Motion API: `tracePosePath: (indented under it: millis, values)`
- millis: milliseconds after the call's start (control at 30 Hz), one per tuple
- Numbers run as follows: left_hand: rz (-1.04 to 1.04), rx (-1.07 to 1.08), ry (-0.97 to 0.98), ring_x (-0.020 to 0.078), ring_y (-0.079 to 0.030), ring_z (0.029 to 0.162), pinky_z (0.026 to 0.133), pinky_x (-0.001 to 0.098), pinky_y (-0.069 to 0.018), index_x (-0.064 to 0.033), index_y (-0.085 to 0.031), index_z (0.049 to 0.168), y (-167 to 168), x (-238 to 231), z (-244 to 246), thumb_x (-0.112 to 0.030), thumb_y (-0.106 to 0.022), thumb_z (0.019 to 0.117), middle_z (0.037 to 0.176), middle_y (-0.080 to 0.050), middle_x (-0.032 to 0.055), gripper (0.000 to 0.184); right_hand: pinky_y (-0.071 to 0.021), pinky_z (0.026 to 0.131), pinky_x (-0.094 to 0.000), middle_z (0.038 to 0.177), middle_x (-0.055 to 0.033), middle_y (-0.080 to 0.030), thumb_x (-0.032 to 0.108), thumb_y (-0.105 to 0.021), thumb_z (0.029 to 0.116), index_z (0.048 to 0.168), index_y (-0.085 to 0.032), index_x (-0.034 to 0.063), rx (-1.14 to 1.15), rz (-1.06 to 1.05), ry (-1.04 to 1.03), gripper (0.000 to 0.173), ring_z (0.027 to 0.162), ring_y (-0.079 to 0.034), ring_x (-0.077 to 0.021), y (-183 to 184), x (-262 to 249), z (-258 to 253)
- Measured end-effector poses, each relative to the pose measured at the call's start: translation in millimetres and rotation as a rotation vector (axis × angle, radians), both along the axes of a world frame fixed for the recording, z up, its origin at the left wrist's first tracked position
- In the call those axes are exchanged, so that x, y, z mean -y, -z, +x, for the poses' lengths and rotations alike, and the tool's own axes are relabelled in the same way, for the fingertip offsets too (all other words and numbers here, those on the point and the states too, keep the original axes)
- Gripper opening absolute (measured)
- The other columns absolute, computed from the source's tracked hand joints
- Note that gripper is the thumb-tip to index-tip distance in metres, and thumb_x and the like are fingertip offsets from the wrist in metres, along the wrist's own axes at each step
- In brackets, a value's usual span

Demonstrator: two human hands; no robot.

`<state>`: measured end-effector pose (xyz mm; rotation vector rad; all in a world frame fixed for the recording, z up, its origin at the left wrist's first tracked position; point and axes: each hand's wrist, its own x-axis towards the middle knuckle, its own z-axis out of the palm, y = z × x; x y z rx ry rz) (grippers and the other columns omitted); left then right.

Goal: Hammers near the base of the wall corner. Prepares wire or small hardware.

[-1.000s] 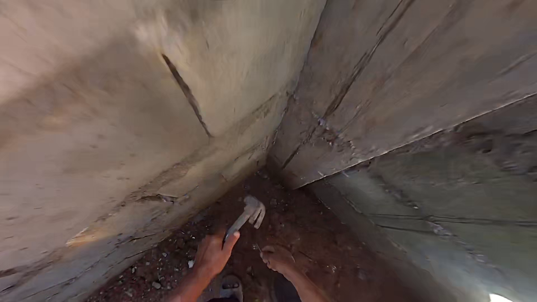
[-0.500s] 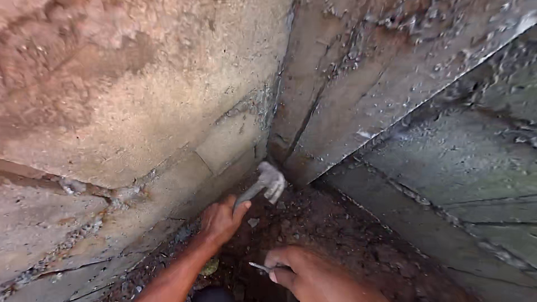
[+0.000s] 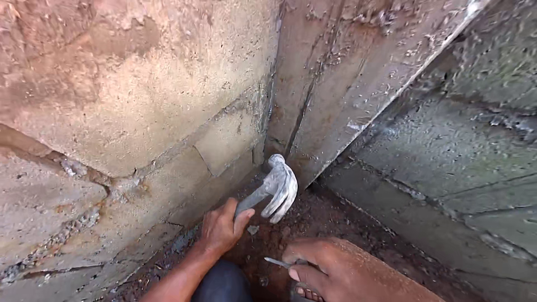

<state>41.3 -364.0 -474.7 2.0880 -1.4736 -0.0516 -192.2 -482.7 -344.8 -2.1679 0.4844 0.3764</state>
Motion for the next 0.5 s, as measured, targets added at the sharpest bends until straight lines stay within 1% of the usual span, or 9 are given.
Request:
tracePosePath:
  millis: [33,67,133,200,300,367,433,467,500]
  values:
    - [-0.02,0.036,-0.01,0.0227,-0.063,0.05,0.046,0.0457,-0.0537,-0.0044,-0.068,0.094,10.2,-1.4,13.9,-0.062,-0.038,0.1036,0.059,-0.06,0.0059,0.065,-0.0553,0.082,-0.0538,0.102,-0.0091,-0.072,0.026,-0.059,0.1022,0.114,-0.074,0.0136,0.001,-0.008,0.003,0.023,0.093,-0.07,-0.0273,1.4,0.5,0.7]
    - [0.114,0.011,-0.081,0.0282,-0.067,0.056,0.052,0.0509,-0.0558,-0.0035,-0.069,0.097,23.0,-4.6,30.3,-0.062,-0.039,0.1033,0.063,-0.064,0.0106,0.066,-0.0554,0.082,-0.0528,0.101,-0.0077,-0.072,0.027,-0.058,0.1025,0.114,-0.073,0.015,-0.004,-0.008,0.01,0.023,0.092,-0.069,-0.0257,2.5,0.7,0.9]
    - [0.615,-0.196,-0.287,0.0384,-0.071,0.09,0.08,0.062,-0.0558,-0.0064,-0.069,0.111,41.2,-6.6,55.3,-0.068,-0.035,0.1027,0.091,-0.071,0.0194,0.071,-0.0559,0.086,-0.0516,0.103,-0.0066,-0.073,0.029,-0.057,0.104,0.118,-0.072,0.0164,-0.052,0.015,0.03,0.024,0.094,-0.07,-0.0243,2.6,-2.7,-1.0]
    - [0.812,-0.288,-0.348,0.0387,-0.069,0.103,0.088,0.0637,-0.054,-0.0089,-0.069,0.118,50.7,-8.5,47.1,-0.069,-0.037,0.1019,0.105,-0.071,0.0193,0.07,-0.0553,0.086,-0.0549,0.103,-0.0101,-0.073,0.028,-0.058,0.103,0.117,-0.072,0.0138,-0.082,0.005,0.044,0.024,0.095,-0.07,-0.0282,0.1,-1.9,-6.0]
    - [0.727,-0.228,-0.205,0.0363,-0.071,0.094,0.084,0.0596,-0.0558,-0.0105,-0.068,0.12,18.4,-12.9,19.0,-0.069,-0.037,0.1019,0.095,-0.072,0.0165,0.068,-0.0559,0.085,-0.0559,0.104,-0.0094,-0.073,0.028,-0.06,0.1026,0.117,-0.073,0.0152,-0.064,-0.015,0.082,0.023,0.095,-0.071,-0.0283,-2.6,1.1,-9.9]
    - [0.479,-0.155,-0.134,0.0317,-0.07,0.074,0.07,0.055,-0.0567,-0.0096,-0.068,0.109,2.4,-24.6,2.8,-0.068,-0.038,0.1018,0.076,-0.068,0.0113,0.066,-0.0567,0.082,-0.0539,0.101,-0.007,-0.073,0.031,-0.06,0.1026,0.116,-0.073,0.018,-0.081,-0.018,0.087,0.023,0.09,-0.07,-0.0254,4.5,0.8,-12.5]
    - [0.178,-0.049,-0.093,0.0291,-0.067,0.059,0.055,0.0524,-0.0558,-0.0059,-0.069,0.101,6.6,-23.3,16.9,-0.064,-0.043,0.1019,0.064,-0.063,0.0092,0.063,-0.0565,0.081,-0.0526,0.099,-0.0061,-0.073,0.031,-0.059,0.1027,0.115,-0.073,0.0185,-0.097,-0.029,0.103,0.022,0.089,-0.07,-0.024,8.8,9.7,-7.0]
    - [0.171,-0.033,-0.109,0.0314,-0.068,0.059,0.055,0.0543,-0.0562,-0.0042,-0.069,0.102,16.0,-27.2,31.8,-0.063,-0.043,0.1019,0.065,-0.064,0.0113,0.064,-0.0565,0.081,-0.052,0.099,-0.0055,-0.073,0.031,-0.06,0.1026,0.115,-0.073,0.0188,-0.098,-0.029,0.108,0.022,0.088,-0.07,-0.0229,12.4,13.1,-4.6]
    - [0.297,-0.061,-0.161,0.035,-0.07,0.067,0.062,0.0574,-0.0574,-0.0042,-0.069,0.107,25.8,-33.9,48.9,-0.065,-0.041,0.1024,0.071,-0.067,0.0147,0.068,-0.0563,0.081,-0.0504,0.098,-0.0047,-0.072,0.031,-0.06,0.1029,0.114,-0.073,0.0188,-0.098,-0.015,0.115,0.022,0.087,-0.069,-0.0213,16.6,16.4,-1.5]
